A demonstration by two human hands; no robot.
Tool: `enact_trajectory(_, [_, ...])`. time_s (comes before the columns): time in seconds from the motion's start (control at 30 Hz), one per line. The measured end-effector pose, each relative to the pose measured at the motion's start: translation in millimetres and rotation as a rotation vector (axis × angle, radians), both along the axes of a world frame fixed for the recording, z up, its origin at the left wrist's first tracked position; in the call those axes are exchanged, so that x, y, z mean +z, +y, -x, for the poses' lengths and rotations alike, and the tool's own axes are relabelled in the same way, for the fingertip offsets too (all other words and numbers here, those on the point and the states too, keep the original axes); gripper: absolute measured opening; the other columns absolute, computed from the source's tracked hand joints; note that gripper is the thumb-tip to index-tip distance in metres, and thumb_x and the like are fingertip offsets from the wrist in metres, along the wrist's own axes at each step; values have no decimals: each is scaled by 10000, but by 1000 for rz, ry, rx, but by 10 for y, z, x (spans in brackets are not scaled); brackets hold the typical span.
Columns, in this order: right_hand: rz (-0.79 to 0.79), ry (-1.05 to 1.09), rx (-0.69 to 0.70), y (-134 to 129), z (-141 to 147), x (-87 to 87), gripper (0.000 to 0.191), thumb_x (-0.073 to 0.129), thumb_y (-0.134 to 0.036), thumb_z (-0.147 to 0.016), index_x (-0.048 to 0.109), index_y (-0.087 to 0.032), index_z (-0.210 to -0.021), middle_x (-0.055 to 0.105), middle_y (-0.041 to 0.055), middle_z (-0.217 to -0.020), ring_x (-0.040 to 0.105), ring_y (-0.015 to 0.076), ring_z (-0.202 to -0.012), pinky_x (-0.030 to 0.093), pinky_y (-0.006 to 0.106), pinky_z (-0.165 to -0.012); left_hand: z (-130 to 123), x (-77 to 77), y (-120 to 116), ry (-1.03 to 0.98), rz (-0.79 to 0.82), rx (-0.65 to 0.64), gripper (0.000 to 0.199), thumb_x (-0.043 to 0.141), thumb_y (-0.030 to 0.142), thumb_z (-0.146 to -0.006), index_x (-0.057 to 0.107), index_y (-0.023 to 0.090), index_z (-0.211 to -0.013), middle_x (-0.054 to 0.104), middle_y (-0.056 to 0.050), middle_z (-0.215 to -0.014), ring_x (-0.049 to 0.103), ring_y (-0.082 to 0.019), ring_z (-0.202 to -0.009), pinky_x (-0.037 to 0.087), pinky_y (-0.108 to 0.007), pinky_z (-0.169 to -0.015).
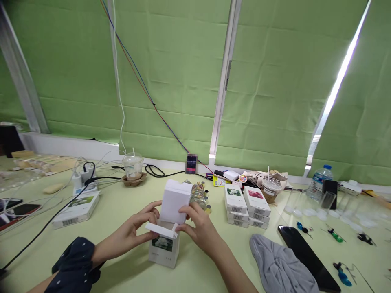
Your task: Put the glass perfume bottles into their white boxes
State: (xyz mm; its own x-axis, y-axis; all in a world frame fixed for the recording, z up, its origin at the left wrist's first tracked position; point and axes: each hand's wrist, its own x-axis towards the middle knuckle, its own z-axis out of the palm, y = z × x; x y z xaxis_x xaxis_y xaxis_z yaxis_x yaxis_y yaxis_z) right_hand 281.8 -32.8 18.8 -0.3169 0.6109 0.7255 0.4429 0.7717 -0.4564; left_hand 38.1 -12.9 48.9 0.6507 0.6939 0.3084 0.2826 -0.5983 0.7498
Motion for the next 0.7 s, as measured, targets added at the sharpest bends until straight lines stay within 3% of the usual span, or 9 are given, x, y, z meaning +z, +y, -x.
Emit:
enact_trajectory(0.13, [55, -31, 161, -65, 73, 50, 357, 447, -231, -927, 480, -354, -1261, 531, 69, -1064, 549, 186, -902, 492, 333, -760, -6, -11, 26, -44, 48, -74, 203, 593, 341, -830, 653, 217, -979, 488, -88, -1297, 370, -256, -1268, 293, -413, -1073])
enact_trajectory(0.2, [117, 53, 251, -60, 82, 25, 466, 466, -214, -919, 381, -410, -1333, 513, 56, -1098, 563, 170, -893, 496, 342, -785, -6, -22, 40, -109, 110, -122, 252, 606, 349, -822, 653, 206, -1024, 491, -96, -1298, 414, -254, -1228, 317, -406, -1057])
enact_trajectory(0.37, [601, 433, 585, 65, 80, 49, 1061, 773, -336, -696, -6, -503, -1395, 421, 73, -1263, 623, 109, -692, 543, 310, -621, -1, -22, 36, -250, 403, -269, 346, 669, 363, -782, 628, 187, -1077, 612, -74, -1069, 580, -201, -945, 465, -315, -834])
enact_trajectory(0.43, [728, 451, 700, 108, 91, 125, 1178, 855, -350, -555, 48, -469, -1406, 412, 89, -1300, 640, 140, -746, 546, 308, -619, -7, -24, 14, -263, 501, -327, 326, 708, 357, -749, 642, 173, -1010, 642, -45, -948, 587, -178, -872, 456, -285, -799])
enact_trajectory(0.53, [822, 377, 780, 139, 124, 225, 1180, 896, -355, -411, 249, -334, -1397, 513, 102, -1224, 622, 219, -905, 535, 355, -722, -25, -58, -19, -297, 664, -411, 301, 763, 340, -694, 644, 162, -906, 649, -15, -857, 588, -148, -798, 442, -249, -748])
enact_trajectory(0.7, [914, 413, 877, 190, 186, 207, 1068, 899, -379, -377, 393, -259, -1310, 582, 105, -1148, 590, 274, -1000, 490, 407, -816, -48, -156, -18, -317, 760, -461, 336, 782, 342, -677, 637, 155, -916, 656, -6, -848, 591, -130, -793, 422, -227, -748])
